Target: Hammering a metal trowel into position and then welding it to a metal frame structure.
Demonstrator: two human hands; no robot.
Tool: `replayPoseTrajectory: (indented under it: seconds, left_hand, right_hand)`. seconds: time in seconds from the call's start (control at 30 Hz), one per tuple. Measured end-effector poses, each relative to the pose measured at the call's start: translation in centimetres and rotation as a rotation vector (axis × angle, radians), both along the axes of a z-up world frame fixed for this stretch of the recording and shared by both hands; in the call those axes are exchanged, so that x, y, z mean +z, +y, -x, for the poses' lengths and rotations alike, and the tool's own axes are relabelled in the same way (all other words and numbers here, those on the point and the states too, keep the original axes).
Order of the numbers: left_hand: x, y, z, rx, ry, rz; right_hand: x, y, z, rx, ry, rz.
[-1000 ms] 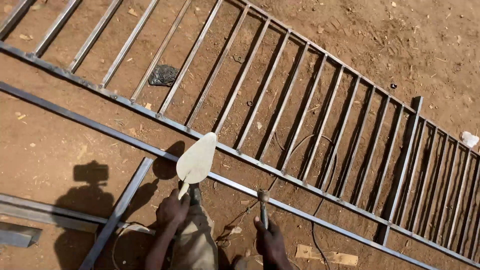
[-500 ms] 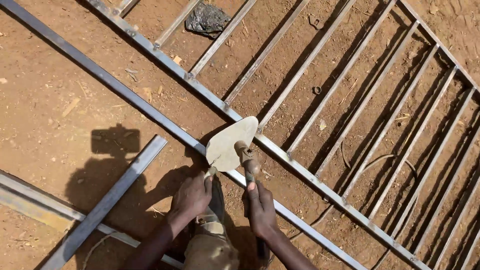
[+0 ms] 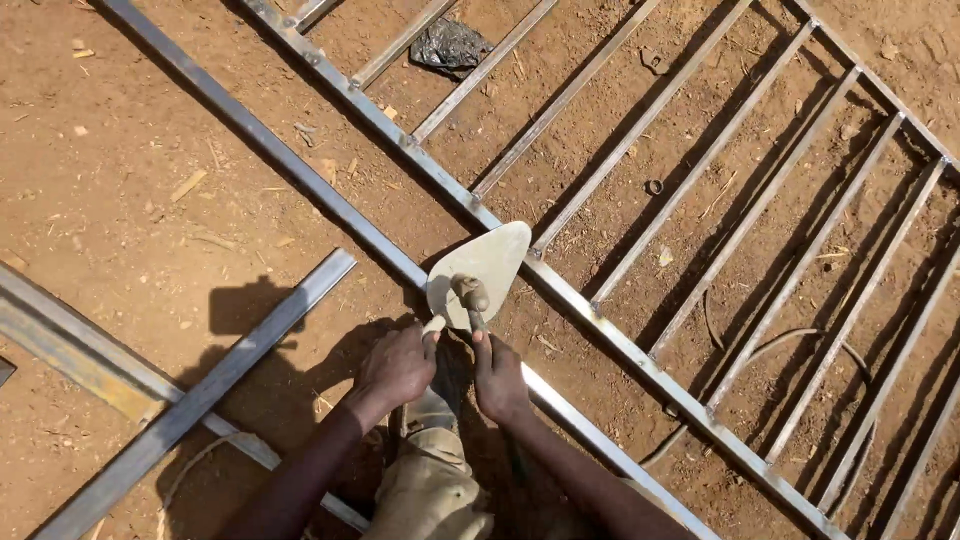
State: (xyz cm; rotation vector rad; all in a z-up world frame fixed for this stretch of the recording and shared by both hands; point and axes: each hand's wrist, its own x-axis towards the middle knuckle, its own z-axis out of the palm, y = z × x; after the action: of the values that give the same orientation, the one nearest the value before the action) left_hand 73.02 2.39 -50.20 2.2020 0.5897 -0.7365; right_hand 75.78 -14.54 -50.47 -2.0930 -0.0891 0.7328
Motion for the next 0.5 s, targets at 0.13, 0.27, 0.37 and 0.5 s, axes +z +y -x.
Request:
replayPoseTrajectory:
  seconds: [0.13, 0.27, 0.37, 0.5]
  left_hand:
    - [-2.9, 0.2, -0.3, -0.04, 0.083, 0.017]
    - [-3.9, -1.5, 2.3, 0.009, 0.041, 0.003]
    - [-2.7, -0.4, 0.7, -0.002, -0.022, -0.014]
    - [-2.0, 0.1, 0.8, 0.007, 0.037, 0.013]
  right_hand:
    - [1.3, -0.8, -1.5, -0.18, 0.151, -0.005]
    - [-1.7, -4.5, 0.3, -0.042, -0.39, -0.412]
    - [-0.5, -2.1, -1.3, -0.009, -0.188, -0.214]
    - [-2.3, -3.4, -2.6, -0.169, 0.117, -0.005]
